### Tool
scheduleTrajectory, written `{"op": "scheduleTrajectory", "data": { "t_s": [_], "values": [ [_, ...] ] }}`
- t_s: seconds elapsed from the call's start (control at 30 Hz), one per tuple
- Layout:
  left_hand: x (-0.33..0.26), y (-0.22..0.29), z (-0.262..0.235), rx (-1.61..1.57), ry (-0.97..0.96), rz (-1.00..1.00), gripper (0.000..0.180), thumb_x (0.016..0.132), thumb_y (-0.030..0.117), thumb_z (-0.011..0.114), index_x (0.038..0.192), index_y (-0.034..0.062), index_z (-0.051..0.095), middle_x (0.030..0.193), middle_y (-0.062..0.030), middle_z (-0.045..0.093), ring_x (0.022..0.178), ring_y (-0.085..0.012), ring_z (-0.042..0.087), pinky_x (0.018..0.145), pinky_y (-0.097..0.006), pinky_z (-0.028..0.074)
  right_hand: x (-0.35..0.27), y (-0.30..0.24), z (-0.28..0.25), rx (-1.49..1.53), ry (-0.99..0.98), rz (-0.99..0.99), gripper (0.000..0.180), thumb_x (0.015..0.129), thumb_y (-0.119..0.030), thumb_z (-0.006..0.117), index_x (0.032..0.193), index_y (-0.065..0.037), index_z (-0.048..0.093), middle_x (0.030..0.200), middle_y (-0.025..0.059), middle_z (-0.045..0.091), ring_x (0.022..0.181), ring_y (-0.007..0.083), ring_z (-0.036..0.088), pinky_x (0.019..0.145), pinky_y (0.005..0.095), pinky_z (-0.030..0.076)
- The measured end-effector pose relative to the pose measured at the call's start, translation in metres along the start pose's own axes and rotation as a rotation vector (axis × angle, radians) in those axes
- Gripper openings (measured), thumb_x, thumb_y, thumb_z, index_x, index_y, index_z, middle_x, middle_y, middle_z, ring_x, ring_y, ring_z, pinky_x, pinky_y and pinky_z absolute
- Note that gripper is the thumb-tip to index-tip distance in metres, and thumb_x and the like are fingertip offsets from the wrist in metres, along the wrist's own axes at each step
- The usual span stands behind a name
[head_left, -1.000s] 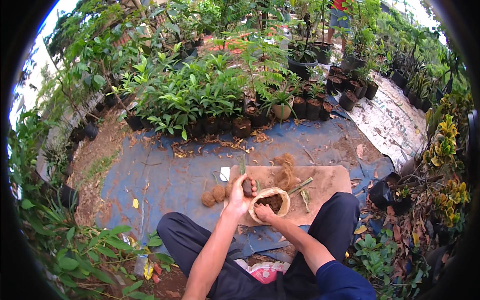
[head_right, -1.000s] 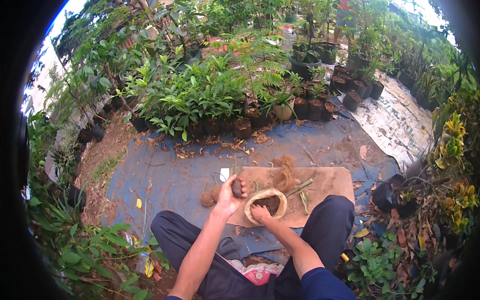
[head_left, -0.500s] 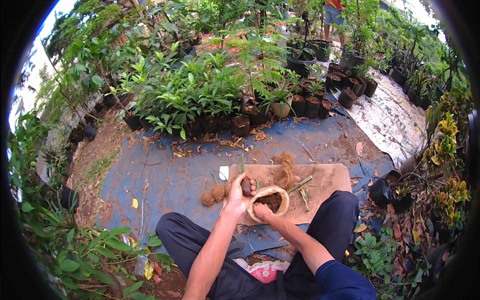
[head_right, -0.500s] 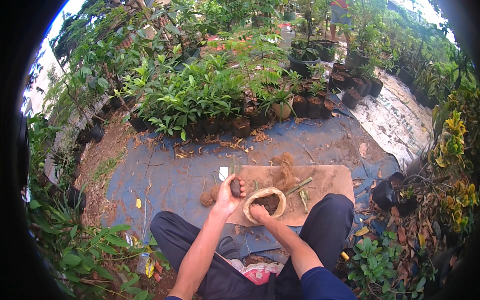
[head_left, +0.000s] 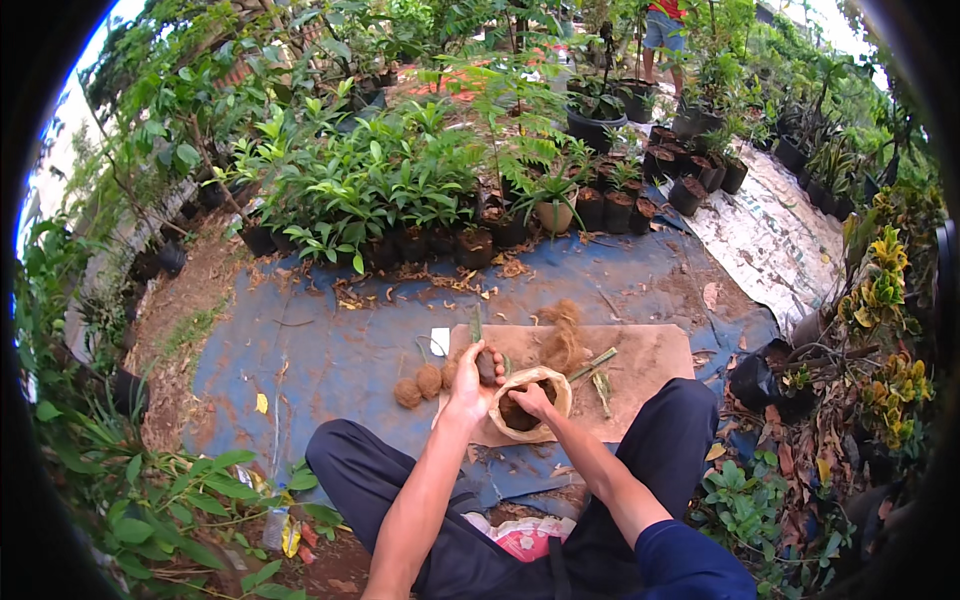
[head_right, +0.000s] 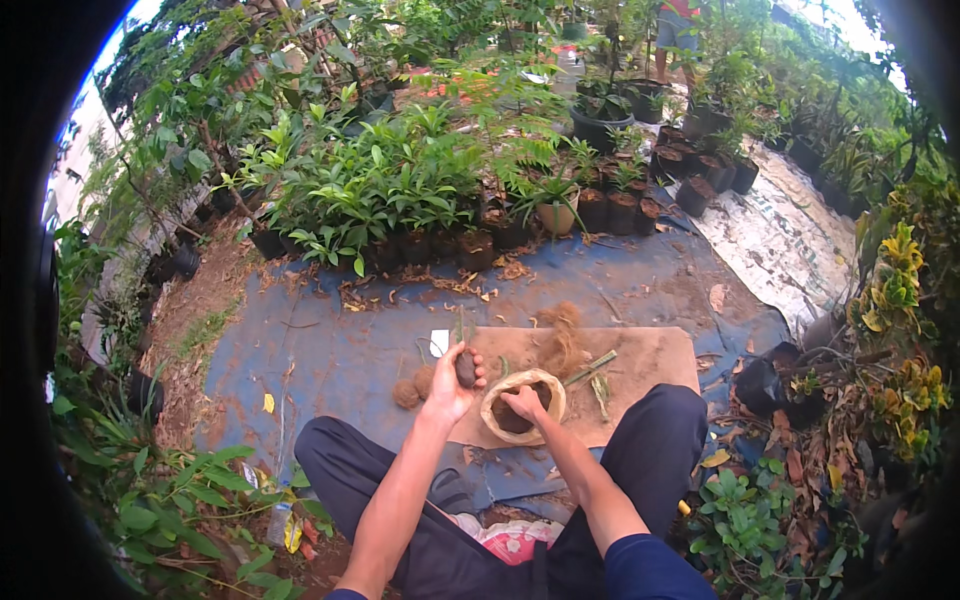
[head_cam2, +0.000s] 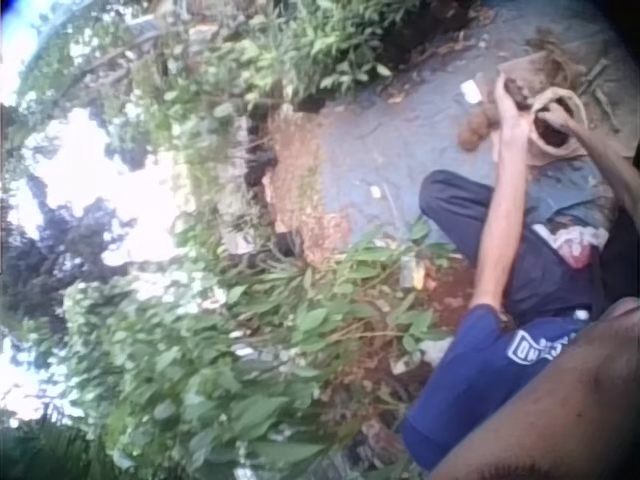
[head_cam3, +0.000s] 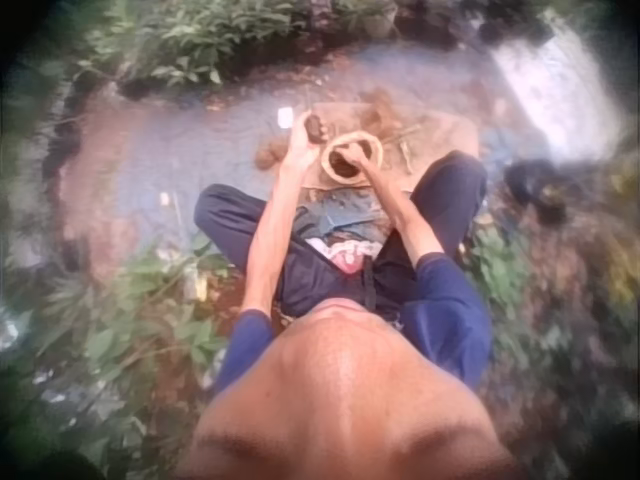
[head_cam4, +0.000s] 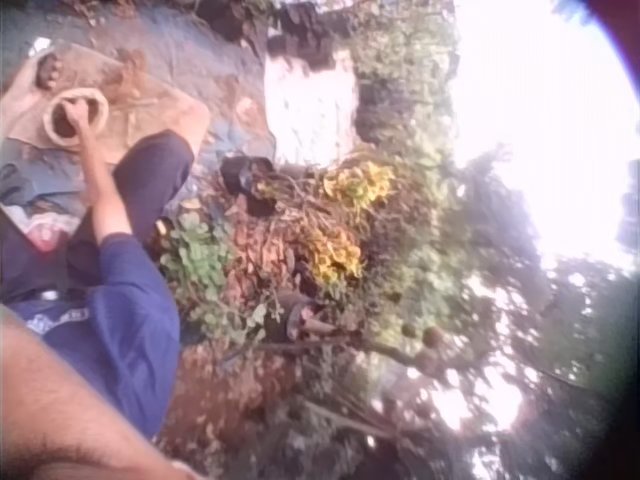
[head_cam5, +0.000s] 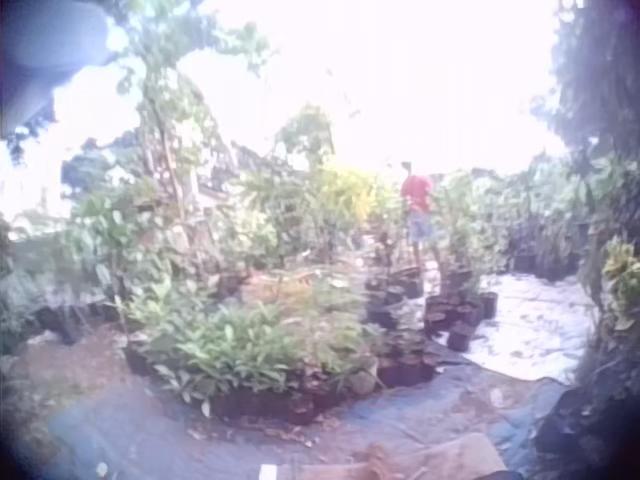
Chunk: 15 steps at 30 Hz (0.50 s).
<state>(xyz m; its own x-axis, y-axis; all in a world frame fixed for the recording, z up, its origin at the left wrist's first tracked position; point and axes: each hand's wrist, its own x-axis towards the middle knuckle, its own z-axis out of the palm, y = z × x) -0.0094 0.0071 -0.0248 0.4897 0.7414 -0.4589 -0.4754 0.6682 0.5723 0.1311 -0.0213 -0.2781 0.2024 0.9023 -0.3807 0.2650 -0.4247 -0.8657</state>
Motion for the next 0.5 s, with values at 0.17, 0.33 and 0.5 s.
{"op": "scheduleTrajectory", "data": {
  "t_s": [0.17, 0.33, 0.5],
  "values": [
    [0.005, -0.007, 0.001, -0.006, 0.024, 0.023, 0.021, 0.095, 0.030, 0.055, 0.092, 0.0091, 0.052, 0.077, -0.0031, 0.056, 0.064, -0.0152, 0.052, 0.056, -0.028, 0.043, -0.004, -0.003, -0.015, 0.193, -0.141, 0.187, 0.033, 0.078, -0.024, 0.070, 0.101, 0.000, 0.068, 0.091, 0.0106, 0.069, 0.088, 0.0196, 0.067, 0.065, 0.0331, 0.057],
    [0.008, -0.013, -0.001, 0.047, 0.012, 0.073, 0.022, 0.096, 0.030, 0.055, 0.093, 0.0082, 0.055, 0.078, -0.0038, 0.058, 0.063, -0.0147, 0.054, 0.056, -0.026, 0.046, -0.017, -0.023, -0.033, 0.346, -0.090, 0.291, 0.018, 0.087, -0.013, 0.062, 0.103, -0.005, 0.064, 0.095, 0.0046, 0.066, 0.086, 0.0145, 0.064, 0.070, 0.0368, 0.061],
    [0.016, -0.019, -0.012, 0.056, 0.069, -0.001, 0.021, 0.095, 0.030, 0.055, 0.093, 0.0091, 0.055, 0.076, -0.0033, 0.057, 0.063, -0.0146, 0.054, 0.055, -0.027, 0.045, -0.018, -0.032, -0.064, 0.773, -0.267, 0.389, 0.023, 0.093, -0.011, 0.054, 0.115, -0.012, 0.060, 0.115, 0.0041, 0.059, 0.110, 0.0190, 0.056, 0.088, 0.0404, 0.056]
  ]
}}
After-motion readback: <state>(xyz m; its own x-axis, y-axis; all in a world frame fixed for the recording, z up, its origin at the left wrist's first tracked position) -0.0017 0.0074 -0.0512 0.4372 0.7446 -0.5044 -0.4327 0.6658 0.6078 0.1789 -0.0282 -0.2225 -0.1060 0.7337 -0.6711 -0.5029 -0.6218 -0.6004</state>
